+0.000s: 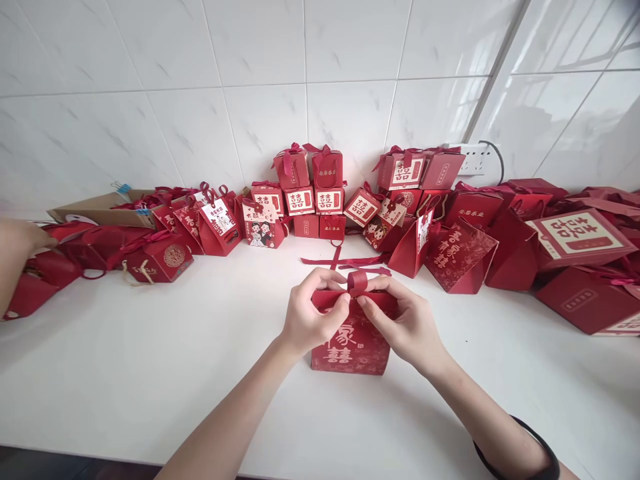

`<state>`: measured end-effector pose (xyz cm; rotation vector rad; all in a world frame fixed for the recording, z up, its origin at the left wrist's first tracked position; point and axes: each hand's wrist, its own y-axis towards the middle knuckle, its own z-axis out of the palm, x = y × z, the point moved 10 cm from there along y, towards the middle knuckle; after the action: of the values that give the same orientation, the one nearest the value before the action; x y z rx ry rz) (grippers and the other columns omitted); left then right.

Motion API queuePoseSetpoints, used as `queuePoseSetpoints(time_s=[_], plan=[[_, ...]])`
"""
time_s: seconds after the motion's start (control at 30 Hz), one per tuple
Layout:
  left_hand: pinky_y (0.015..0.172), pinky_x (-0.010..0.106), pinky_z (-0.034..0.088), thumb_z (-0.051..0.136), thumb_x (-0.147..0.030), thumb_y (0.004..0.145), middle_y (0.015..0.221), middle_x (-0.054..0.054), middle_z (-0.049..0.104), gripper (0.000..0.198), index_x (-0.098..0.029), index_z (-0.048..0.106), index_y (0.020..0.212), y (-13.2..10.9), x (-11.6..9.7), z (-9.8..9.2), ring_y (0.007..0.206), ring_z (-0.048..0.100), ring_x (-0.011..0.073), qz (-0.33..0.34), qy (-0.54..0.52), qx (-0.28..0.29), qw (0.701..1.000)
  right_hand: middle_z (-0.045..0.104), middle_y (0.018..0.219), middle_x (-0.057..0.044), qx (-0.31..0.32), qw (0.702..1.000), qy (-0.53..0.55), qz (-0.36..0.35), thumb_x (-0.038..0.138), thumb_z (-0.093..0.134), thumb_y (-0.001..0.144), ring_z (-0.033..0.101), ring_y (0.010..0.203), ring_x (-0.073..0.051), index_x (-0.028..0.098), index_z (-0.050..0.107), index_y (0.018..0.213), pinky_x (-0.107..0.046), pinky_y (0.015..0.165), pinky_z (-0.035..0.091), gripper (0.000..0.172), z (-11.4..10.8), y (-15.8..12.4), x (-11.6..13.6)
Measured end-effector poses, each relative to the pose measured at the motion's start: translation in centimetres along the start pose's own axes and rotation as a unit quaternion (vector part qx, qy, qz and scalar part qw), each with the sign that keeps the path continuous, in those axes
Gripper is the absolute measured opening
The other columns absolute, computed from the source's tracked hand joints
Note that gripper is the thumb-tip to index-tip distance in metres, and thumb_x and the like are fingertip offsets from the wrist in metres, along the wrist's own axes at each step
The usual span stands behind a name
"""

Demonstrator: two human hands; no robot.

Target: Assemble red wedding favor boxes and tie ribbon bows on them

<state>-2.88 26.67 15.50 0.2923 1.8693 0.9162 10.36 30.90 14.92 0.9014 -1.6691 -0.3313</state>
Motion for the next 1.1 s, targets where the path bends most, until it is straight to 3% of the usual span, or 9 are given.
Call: queuePoseSetpoints(time_s=[0.2,0.37,0.57,0.77,0.87,1.0,1.1], plan=[[0.063,0.023,0.050,0.058,-0.020,0.074,0.071,0.000,0.064,0.004,-0.018,0.056,0.075,0.1,0.1,0.4,0.066,0.061,0.0128,-0.007,-0.020,0.029,0.999,0.068,0.079,0.000,-0.021,0.999,-0.023,-0.011,0.023,0.057,0.083,0.065,0.069,-0.015,0.021,0.062,0.086,-0.026,0.063,0.054,0.006,-0.1,-0.2,0.0],[0.063,0.024,0.050,0.064,-0.026,0.073,0.073,0.001,0.065,0.012,-0.019,0.056,0.076,0.1,0.5,0.6,0.066,0.060,0.0136,-0.024,-0.030,0.041,0.998,0.069,0.091,-0.002,-0.009,0.999,-0.024,-0.035,0.023,0.056,0.085,0.065,0.083,-0.016,0.023,0.062,0.100,-0.026,0.071,0.054,0.016,0.1,-0.2,0.4],[0.061,0.025,0.050,0.063,-0.026,0.074,0.070,0.002,0.066,0.009,-0.018,0.060,0.071,0.2,0.8,0.6,0.065,0.062,0.0148,-0.051,-0.021,0.047,0.997,0.068,0.080,0.000,0.003,1.000,-0.006,-0.009,0.023,0.054,0.086,0.063,0.068,-0.014,0.021,0.063,0.088,-0.023,0.060,0.052,0.010,0.2,0.0,-0.1],[0.059,0.024,0.049,0.063,-0.025,0.073,0.066,0.001,0.066,0.011,-0.018,0.060,0.066,0.3,0.4,0.7,0.060,0.060,0.0139,-0.044,-0.035,0.037,0.998,0.067,0.078,0.000,-0.013,1.000,-0.010,0.003,0.024,0.057,0.083,0.063,0.069,-0.013,0.020,0.061,0.081,-0.023,0.062,0.052,0.006,0.0,0.0,-0.1],[0.059,0.023,0.048,0.063,-0.025,0.073,0.065,0.000,0.064,0.011,-0.018,0.058,0.067,0.1,0.5,0.6,0.061,0.060,0.0131,-0.044,-0.033,0.029,0.998,0.066,0.081,-0.001,0.000,1.000,0.014,0.008,0.027,0.057,0.084,0.063,0.071,-0.014,0.022,0.060,0.095,-0.024,0.062,0.053,0.012,0.1,-0.2,-0.5],[0.059,0.022,0.046,0.068,-0.030,0.070,0.066,0.000,0.062,0.015,-0.018,0.058,0.068,0.4,2.4,-1.2,0.062,0.058,0.0124,-0.106,-0.041,-0.037,0.993,0.064,0.093,-0.003,0.058,0.993,0.091,0.055,0.036,0.061,0.083,0.064,0.079,-0.016,0.025,0.037,0.127,-0.030,0.068,0.056,0.052,0.8,-0.3,-2.2],[0.055,0.023,0.045,0.073,-0.035,0.064,0.067,-0.001,0.061,0.024,-0.017,0.059,0.073,0.2,6.0,-4.0,0.059,0.057,0.0126,-0.229,-0.118,-0.149,0.955,0.063,0.102,-0.008,0.149,0.971,0.119,0.142,0.043,0.058,0.083,0.063,0.093,-0.020,0.023,0.037,0.127,-0.037,0.079,0.056,0.053,2.4,-0.8,-4.2]])
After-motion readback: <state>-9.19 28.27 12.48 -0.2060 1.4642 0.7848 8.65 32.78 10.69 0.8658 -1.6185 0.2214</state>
